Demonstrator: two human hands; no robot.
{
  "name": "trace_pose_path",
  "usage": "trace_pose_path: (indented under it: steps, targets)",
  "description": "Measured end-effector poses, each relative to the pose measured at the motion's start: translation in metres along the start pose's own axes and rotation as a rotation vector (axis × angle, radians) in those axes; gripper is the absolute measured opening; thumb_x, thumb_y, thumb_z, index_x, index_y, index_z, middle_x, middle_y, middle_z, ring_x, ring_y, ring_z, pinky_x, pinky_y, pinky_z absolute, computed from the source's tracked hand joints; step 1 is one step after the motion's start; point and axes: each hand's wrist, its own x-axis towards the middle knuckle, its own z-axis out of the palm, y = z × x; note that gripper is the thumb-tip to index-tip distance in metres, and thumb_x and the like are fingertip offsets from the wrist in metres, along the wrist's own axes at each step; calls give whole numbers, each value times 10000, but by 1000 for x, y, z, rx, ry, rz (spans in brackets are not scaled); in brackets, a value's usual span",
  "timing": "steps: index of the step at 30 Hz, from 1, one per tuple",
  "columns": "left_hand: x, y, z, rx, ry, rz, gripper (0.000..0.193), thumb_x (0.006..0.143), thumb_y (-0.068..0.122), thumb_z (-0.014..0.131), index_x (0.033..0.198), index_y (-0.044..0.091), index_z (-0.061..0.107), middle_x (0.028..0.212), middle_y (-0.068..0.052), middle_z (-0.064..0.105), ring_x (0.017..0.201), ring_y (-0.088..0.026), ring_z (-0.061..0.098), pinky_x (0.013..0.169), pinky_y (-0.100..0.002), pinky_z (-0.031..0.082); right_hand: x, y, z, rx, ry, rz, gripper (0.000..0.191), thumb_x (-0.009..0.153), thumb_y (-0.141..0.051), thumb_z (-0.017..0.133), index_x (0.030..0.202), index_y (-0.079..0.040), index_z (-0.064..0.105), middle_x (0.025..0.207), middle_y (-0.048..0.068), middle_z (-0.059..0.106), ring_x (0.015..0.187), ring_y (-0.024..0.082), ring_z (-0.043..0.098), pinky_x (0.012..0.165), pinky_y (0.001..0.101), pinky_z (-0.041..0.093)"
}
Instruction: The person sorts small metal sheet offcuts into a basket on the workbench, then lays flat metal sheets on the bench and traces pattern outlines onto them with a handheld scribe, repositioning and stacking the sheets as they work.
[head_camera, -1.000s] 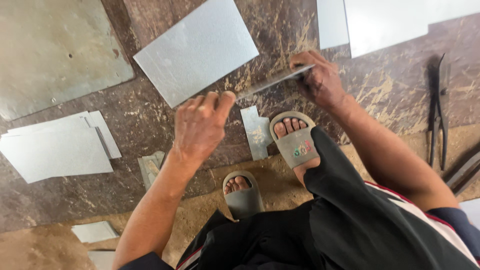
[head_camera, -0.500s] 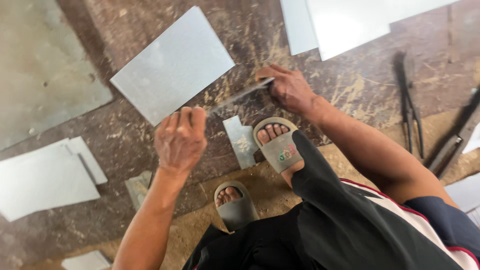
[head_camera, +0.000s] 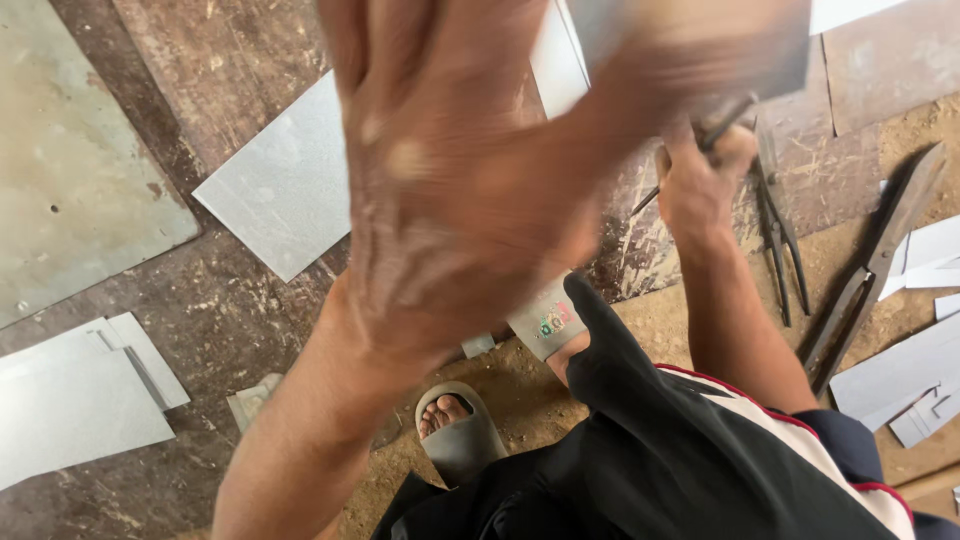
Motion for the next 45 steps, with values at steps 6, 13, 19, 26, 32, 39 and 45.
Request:
trace_pose_path:
  steps: [6,13,19,26,32,39,45]
  targets:
    - [-101,-26,-2,-271,-300,-336,670,1035,75,711,1601,167,363,1372,-67,611,1169,-187,630,943,-351,597,35,20,4,318,124,871,272,950,-12,706,1149,33,525,979,146,681,683,127,615,534,242,479]
    - [-185,-38,-15,-429,-502,-824,521,965,129,684,1459,164,523,1256,-158,679,981,-256,740,790,-415,618,40,1,-6,245,137,919,657,947,-66,726,1457,-7,317,1158,161,680,873,139,672,599,225,474]
    - [-220,-54,-7,-320,-512,-880,544,964,217,726,1470,188,527,1229,-134,691,1039,-246,715,875,-439,609,22,-25,-33,-431,-214,762,358,1072,-327,647,1174,16,638,914,108,706,685,112,615,516,250,447]
    - [-248,10,48,359,-676,-464,1033,585,595,819,1458,202,430,1401,-215,528,1270,-364,497,987,-564,453,-28,-41,29,-473,-675,541,247,996,-284,656,1037,-44,694,656,102,627,455,116,527,364,296,407]
    - [-252,-3,52,122,-735,-874,538,764,241,846,1238,120,621,1212,-136,630,1152,-265,586,1005,-492,525,-56,-54,87,-318,-925,351,312,941,-287,747,964,23,768,662,103,671,497,161,554,423,358,417]
    - [-224,-58,22,-387,-476,-1010,187,1034,253,624,1118,95,678,886,-82,757,656,-171,665,530,-297,487,-62,-71,113,104,-967,210,317,867,-270,825,1034,-12,747,921,116,753,796,178,689,713,372,561]
    - [-207,-111,61,-17,-248,-824,656,1023,608,451,1516,176,418,1409,-150,568,1278,-298,574,1029,-522,507,-37,-59,98,-37,-684,406,159,931,-194,728,991,-50,758,909,53,771,768,112,709,698,286,569]
